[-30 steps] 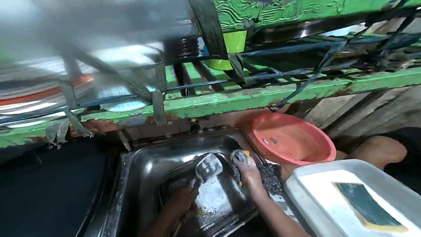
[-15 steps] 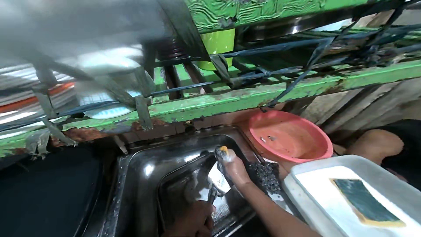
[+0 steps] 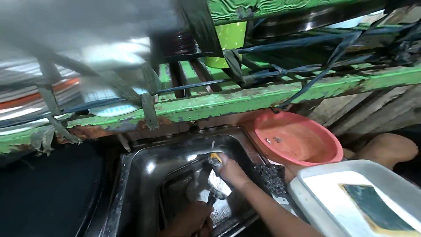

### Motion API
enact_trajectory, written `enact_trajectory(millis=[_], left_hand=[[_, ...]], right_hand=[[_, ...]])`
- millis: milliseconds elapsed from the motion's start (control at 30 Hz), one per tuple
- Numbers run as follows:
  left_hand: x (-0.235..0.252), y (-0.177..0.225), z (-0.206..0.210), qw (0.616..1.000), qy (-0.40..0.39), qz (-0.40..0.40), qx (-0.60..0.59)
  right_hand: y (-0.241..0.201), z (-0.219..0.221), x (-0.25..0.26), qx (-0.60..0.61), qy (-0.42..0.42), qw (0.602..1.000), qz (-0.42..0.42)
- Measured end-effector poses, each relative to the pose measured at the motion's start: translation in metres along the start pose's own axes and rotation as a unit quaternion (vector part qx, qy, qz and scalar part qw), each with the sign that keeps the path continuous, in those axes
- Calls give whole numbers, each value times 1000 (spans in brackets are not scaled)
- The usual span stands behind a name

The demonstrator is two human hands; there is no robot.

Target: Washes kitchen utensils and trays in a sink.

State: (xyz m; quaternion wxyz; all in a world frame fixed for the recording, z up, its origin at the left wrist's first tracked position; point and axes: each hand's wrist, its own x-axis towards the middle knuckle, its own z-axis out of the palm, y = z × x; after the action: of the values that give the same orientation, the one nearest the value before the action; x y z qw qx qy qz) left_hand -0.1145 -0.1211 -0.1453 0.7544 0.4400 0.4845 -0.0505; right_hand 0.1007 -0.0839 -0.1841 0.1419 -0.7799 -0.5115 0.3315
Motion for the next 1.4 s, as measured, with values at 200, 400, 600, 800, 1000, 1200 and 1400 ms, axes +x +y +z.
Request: enact_trajectory(millis=[200, 400, 600, 800, 1000, 1200, 1400], left_hand=[[11, -27, -31, 977, 56, 177, -102], [63, -47, 19, 908, 251, 327, -77], [80, -35, 16, 824, 353, 363, -252], [74, -25, 7, 853, 364, 288, -239], [67, -25, 5, 878, 319, 258, -246], [63, -16, -10, 878, 354, 251, -201], [60, -15, 4, 893, 306, 231, -236]], right_hand=[[15, 18, 1, 231, 18, 966, 112], [-4, 69, -26, 313, 23, 937, 151], [-7, 75, -44, 202, 26, 978, 56], [-23, 84, -89, 64, -31, 989, -132], [-9, 80, -64, 12, 5, 987, -158], [-18, 90, -94, 28, 64, 965, -251], [-18, 71, -54, -39, 12, 986, -160]])
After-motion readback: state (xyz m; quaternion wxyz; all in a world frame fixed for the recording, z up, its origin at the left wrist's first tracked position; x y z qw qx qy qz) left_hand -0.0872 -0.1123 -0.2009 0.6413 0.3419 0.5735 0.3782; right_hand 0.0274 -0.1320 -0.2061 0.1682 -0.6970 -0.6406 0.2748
